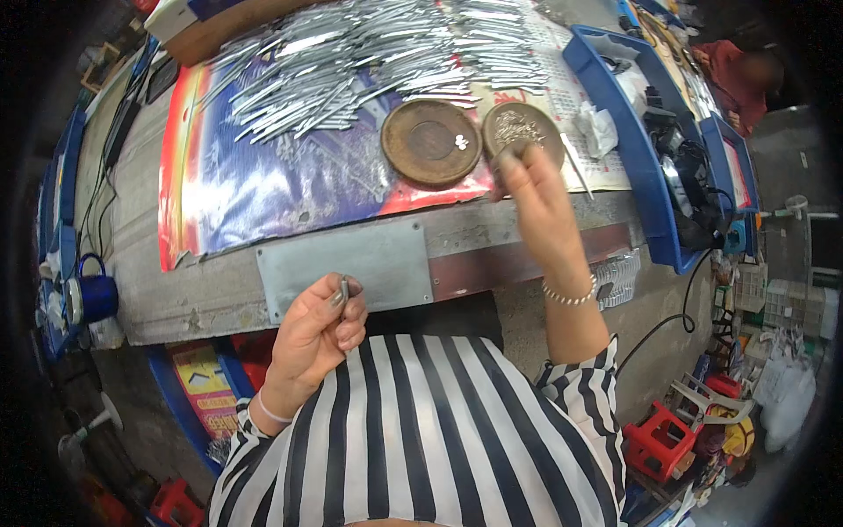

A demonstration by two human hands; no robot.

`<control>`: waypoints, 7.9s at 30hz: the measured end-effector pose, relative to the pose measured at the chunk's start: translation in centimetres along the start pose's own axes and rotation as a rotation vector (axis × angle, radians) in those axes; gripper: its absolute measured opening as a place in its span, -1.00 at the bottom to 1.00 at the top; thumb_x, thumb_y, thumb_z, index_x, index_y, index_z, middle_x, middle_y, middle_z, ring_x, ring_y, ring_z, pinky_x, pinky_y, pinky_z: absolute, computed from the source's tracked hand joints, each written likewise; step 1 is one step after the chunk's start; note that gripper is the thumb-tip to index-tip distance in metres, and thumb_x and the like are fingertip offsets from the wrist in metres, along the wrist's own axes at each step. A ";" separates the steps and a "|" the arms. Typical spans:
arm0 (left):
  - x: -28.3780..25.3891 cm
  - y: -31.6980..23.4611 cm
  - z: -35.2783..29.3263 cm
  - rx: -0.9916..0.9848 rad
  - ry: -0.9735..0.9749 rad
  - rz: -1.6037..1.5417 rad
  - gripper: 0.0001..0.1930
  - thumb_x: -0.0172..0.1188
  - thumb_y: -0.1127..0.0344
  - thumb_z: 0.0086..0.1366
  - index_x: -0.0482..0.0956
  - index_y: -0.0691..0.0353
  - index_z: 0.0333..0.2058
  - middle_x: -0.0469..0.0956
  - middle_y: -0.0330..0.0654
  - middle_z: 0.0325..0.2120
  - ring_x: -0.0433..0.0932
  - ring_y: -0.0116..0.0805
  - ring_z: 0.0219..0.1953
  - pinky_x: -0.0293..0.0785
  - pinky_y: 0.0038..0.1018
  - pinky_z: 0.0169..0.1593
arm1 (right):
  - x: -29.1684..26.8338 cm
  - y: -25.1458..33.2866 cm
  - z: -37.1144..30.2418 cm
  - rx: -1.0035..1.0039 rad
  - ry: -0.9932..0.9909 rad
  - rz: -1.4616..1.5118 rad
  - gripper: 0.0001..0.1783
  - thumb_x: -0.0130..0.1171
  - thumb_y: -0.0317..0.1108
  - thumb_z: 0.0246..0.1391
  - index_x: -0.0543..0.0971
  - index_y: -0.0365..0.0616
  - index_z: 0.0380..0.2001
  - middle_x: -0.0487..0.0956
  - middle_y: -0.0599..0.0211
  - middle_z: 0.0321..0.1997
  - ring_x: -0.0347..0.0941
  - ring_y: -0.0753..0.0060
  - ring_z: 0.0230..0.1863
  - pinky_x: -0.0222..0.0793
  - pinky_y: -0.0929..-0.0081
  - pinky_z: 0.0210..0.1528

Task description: The person assembles metal components by attaching small fasteners to metal strips by hand, then places the finished pieces into a plastic crate.

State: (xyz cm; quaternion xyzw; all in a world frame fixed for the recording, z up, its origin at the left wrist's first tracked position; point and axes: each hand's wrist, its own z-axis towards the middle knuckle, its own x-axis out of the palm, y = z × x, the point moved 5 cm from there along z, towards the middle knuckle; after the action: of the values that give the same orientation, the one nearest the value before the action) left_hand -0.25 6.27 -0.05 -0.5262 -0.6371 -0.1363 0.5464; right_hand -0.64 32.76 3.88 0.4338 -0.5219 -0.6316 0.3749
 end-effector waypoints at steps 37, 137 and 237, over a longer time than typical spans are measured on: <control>-1.3 1.0 -0.9 -0.182 0.117 -0.289 -0.77 0.01 0.11 0.34 0.36 0.16 -0.29 0.43 -0.23 -0.49 0.32 -0.64 -0.64 0.23 -0.78 -0.63 | 14.5 1.4 -6.7 -0.336 0.172 -0.067 -0.87 0.04 -0.49 0.09 0.35 -0.34 -0.43 0.37 0.16 -0.47 0.31 0.31 -0.51 0.27 0.47 -0.46; -0.4 -0.7 -1.4 0.294 0.113 0.220 -0.76 -0.02 0.52 0.31 0.42 0.32 -0.05 0.37 -0.18 -0.24 0.31 -0.58 -0.37 0.28 -0.67 -0.37 | 13.1 3.8 -7.1 -0.558 0.227 -0.106 -0.76 0.33 -0.54 -0.18 0.44 -0.20 -0.47 0.49 0.26 -0.51 0.40 0.37 -0.48 0.32 0.50 -0.46; -0.8 -5.6 -1.2 0.690 -0.070 2.070 -0.82 0.11 0.70 0.05 0.49 0.34 -0.35 0.37 -0.10 -0.48 0.38 -0.25 -0.44 0.31 -0.49 -0.36 | 11.1 0.6 -11.8 -0.285 0.662 0.299 -0.77 0.26 -0.36 -0.13 0.41 -0.19 -0.49 0.39 0.27 -0.47 0.39 0.26 -0.47 0.32 0.42 -0.47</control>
State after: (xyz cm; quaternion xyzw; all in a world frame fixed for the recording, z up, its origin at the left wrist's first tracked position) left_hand -4.33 2.63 1.97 -0.6294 0.0953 0.5904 0.4962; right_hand 6.63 18.39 1.75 0.4769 -0.3371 -0.4622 0.6673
